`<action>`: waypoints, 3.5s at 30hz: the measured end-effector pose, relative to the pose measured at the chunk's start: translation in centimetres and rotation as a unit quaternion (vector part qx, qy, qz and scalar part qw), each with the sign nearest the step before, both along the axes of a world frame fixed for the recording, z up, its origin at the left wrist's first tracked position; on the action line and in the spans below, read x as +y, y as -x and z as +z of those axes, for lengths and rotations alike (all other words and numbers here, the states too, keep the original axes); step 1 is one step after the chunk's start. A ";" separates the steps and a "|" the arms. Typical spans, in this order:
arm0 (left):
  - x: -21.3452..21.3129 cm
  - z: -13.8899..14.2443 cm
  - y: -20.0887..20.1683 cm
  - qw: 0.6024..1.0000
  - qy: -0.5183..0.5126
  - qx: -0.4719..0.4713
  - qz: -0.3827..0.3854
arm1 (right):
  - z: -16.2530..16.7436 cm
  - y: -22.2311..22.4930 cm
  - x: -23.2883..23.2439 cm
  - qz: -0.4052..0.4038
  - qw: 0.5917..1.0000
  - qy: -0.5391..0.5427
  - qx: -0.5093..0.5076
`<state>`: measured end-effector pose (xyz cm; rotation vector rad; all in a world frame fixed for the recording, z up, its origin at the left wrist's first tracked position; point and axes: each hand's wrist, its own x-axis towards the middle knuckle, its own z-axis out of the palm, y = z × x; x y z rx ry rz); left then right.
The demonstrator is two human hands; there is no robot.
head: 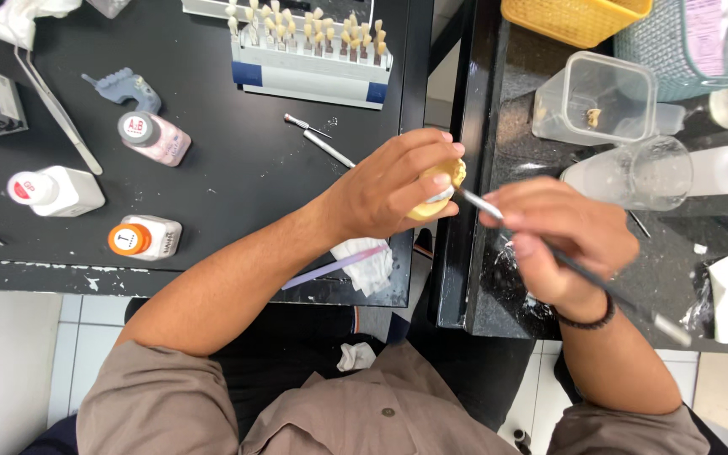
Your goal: The person holds a yellow dental model with a partial denture in one hand and uses a fine brush to apply and shape white porcelain material on the prosthesis teeth. They periodically dip the brush, wipe it on a tissue, and work on the model over a lab bench, continuing the build-up throughout the clip.
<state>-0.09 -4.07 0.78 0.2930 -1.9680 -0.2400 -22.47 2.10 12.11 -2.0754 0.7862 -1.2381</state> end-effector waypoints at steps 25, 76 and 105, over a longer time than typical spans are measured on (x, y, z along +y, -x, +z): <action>-0.2 -0.4 0.4 0.995 0.061 -0.078 -0.013 | 0.3 -0.2 0.6 -0.066 0.987 -0.124 0.075; 0.3 -0.7 0.6 0.993 0.060 -0.101 0.005 | 0.1 -0.2 0.5 -0.073 0.985 -0.153 0.041; 0.6 0.3 0.5 0.988 0.064 -0.137 0.043 | -0.2 -0.9 0.4 -0.084 0.985 -0.067 0.137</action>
